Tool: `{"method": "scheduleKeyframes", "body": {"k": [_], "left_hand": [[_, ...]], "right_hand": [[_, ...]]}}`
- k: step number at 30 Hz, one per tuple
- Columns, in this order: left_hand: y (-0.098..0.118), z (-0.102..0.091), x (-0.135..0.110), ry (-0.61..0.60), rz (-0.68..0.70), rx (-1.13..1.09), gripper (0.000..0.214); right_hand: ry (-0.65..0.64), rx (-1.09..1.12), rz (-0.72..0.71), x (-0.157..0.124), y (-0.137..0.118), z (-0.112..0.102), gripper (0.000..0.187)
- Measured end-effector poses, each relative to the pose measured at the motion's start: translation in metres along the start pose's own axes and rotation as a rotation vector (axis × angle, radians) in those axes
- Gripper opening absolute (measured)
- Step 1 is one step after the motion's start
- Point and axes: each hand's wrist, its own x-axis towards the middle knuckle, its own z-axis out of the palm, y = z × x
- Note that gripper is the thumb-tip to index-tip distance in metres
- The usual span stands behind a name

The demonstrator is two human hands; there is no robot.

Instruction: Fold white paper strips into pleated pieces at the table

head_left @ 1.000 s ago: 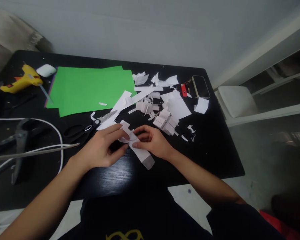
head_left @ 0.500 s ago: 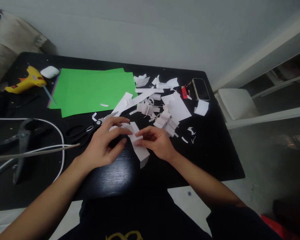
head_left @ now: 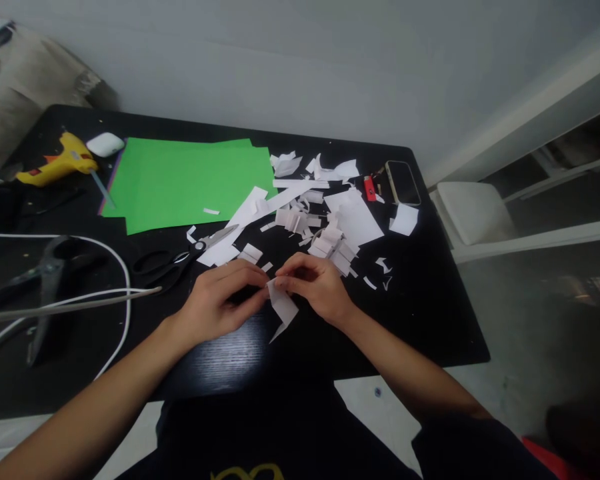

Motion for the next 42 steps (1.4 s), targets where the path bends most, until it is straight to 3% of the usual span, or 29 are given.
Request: {"method": "scheduleKeyframes", "body": {"k": [7, 9, 12, 14, 18, 23, 33, 42], "left_hand": [[0.002, 0.003, 0.001, 0.073, -0.166, 0.023, 0.007], [0.0, 0.004, 0.001, 0.076, -0.152, 0.041, 0.007], [-0.002, 0.006, 0.0, 0.083, -0.101, 0.056, 0.007], [-0.003, 0.006, 0.0, 0.103, -0.068, 0.065, 0.007], [-0.002, 0.006, 0.0, 0.142, -0.02, 0.086, 0.01], [0.002, 0.001, 0.001, 0.084, 0.009, 0.066, 0.019], [0.001, 0.002, 0.004, 0.137, -0.119, 0.114, 0.013], [-0.003, 0.003, 0.002, 0.099, -0.104, 0.169, 0.017]], "right_hand": [[0.072, -0.204, -0.108, -0.005, -0.001, 0.004, 0.018], [0.035, -0.21, -0.085, -0.007, -0.001, 0.004, 0.018], [-0.09, -0.058, 0.03, -0.007, -0.001, 0.005, 0.023], [-0.107, 0.024, 0.078, -0.007, 0.0, 0.006, 0.027], [-0.074, 0.067, 0.134, -0.006, 0.003, 0.007, 0.033], [-0.058, 0.08, 0.104, -0.005, 0.004, 0.004, 0.028], [0.116, 0.003, 0.052, -0.004, 0.002, 0.006, 0.027], [0.086, -0.041, 0.032, -0.003, 0.01, 0.004, 0.036]]}}
